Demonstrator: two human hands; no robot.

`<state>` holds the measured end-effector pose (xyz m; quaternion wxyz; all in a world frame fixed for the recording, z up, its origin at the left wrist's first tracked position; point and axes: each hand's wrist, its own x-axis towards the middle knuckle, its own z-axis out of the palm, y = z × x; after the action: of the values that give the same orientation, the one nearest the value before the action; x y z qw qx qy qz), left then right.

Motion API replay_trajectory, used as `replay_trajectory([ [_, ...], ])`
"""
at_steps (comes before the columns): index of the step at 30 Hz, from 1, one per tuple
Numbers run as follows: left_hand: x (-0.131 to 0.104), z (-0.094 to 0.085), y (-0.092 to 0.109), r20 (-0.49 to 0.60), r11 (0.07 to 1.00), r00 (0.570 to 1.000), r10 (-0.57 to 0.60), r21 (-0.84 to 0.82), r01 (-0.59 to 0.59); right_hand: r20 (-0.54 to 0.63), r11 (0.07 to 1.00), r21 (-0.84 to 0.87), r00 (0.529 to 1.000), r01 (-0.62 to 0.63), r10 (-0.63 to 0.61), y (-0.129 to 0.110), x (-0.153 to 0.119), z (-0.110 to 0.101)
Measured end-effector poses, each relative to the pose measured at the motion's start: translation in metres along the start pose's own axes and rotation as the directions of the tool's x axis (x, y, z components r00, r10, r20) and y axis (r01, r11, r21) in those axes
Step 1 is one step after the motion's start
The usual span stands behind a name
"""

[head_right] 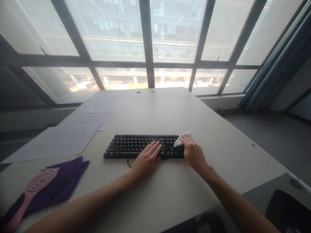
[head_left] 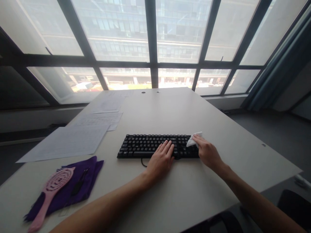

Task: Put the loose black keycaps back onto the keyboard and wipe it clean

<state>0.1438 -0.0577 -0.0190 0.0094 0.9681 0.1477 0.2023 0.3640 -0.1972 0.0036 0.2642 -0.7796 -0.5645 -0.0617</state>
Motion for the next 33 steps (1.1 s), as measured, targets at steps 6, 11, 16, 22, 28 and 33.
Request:
replay_trajectory([
  [6,0.0,0.001,0.0,0.0,1.0,1.0,0.002,0.001,-0.002,0.068,0.999,0.007,0.997,0.047,-0.047,-0.008,0.011,0.017],
  [11,0.0,-0.001,0.002,0.004,1.0,1.0,-0.006,-0.002,0.006,0.007,0.996,0.006,0.996,0.09,-0.09,0.001,-0.016,0.014],
  [16,0.0,0.0,0.004,0.002,1.0,1.0,-0.017,-0.007,0.017,-0.018,0.997,-0.022,0.997,0.07,-0.071,-0.006,-0.053,0.011],
  [22,0.001,0.001,0.004,0.007,1.0,1.0,-0.017,-0.012,0.017,-0.057,0.998,-0.067,0.998,-0.019,0.015,-0.012,-0.064,0.003],
  [28,0.001,-0.002,0.004,0.001,1.0,1.0,-0.018,0.006,0.018,-0.203,0.984,-0.1,0.971,-0.15,0.128,0.008,-0.027,-0.008],
  [33,0.002,-0.003,0.005,0.027,1.0,0.999,-0.027,0.007,0.027,-0.1,0.988,-0.103,0.99,-0.112,0.102,0.012,-0.003,0.0],
])
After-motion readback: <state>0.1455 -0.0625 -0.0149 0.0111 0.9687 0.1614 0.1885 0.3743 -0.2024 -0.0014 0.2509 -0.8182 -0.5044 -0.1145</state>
